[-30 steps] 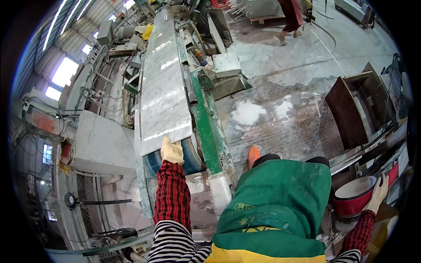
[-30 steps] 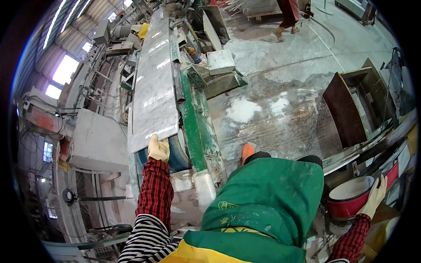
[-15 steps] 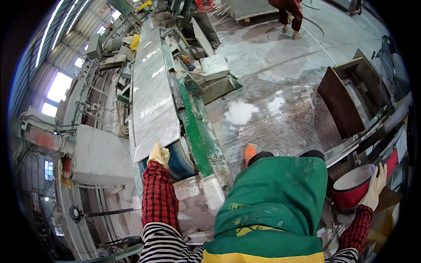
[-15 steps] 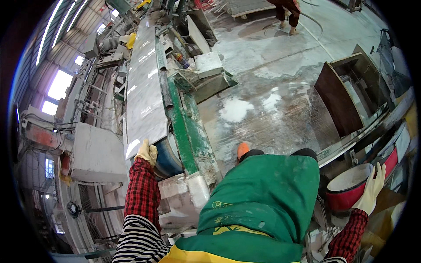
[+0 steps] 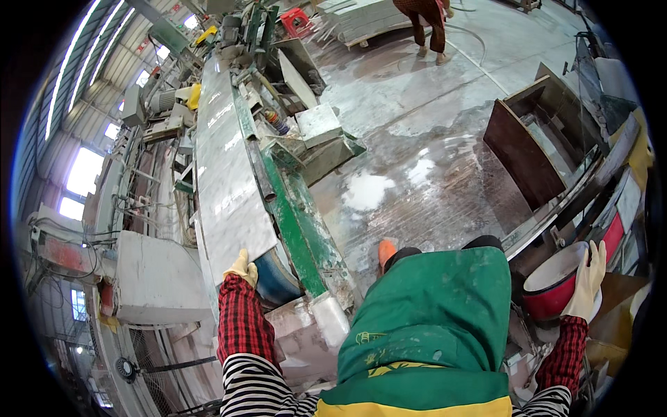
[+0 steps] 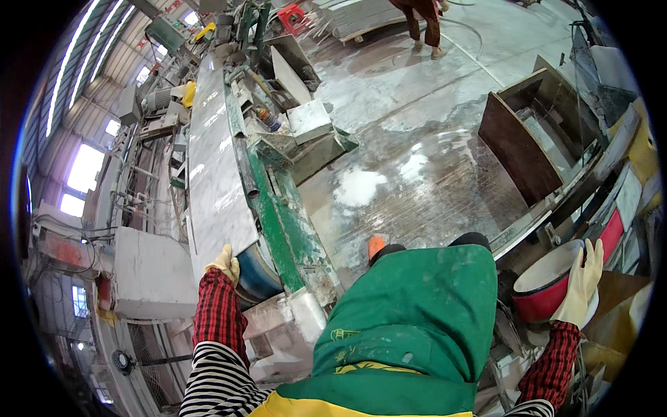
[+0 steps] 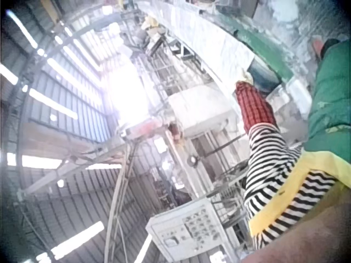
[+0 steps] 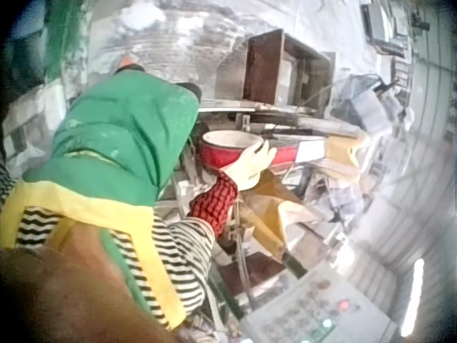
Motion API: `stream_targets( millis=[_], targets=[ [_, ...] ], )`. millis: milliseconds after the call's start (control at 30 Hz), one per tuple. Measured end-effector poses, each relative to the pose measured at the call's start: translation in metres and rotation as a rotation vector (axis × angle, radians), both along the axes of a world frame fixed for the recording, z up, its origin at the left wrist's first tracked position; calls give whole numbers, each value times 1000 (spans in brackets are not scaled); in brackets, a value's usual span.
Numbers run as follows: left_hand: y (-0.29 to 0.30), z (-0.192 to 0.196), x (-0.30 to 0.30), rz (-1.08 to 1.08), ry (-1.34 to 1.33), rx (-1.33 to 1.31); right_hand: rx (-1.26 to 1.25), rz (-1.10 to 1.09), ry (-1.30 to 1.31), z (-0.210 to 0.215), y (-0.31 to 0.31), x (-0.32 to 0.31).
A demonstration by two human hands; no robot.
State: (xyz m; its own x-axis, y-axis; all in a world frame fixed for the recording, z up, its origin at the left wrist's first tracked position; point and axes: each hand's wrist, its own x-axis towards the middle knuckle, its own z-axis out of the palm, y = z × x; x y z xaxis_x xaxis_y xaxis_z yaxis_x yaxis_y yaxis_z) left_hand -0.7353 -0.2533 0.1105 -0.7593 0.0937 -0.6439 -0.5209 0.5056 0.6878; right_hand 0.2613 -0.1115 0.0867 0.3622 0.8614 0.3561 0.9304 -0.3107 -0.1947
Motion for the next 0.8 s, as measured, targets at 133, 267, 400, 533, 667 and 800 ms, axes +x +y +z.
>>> stream_targets(
  millis=[133, 267, 400, 533, 667, 800],
  targets=[
    [-16, -4, 9, 109, -107, 384, 5, 12, 60, 3, -2, 4],
    [-38, -15, 8, 304, -106, 556, 101, -16, 63, 8, 11, 29],
    [-38, -10, 9, 292, -178, 658, 45, -110, 54, 10, 30, 55],
    [-20, -24, -3, 480, -228, 757, -45, -157, 65, 1, 34, 60],
    [-15, -68, -32, 471, -71, 720, -26, -115, 46, -3, 30, 56],
    [-36, -97, -62, 257, -70, 705, -47, -143, 31, 1, 26, 50]
  ],
)
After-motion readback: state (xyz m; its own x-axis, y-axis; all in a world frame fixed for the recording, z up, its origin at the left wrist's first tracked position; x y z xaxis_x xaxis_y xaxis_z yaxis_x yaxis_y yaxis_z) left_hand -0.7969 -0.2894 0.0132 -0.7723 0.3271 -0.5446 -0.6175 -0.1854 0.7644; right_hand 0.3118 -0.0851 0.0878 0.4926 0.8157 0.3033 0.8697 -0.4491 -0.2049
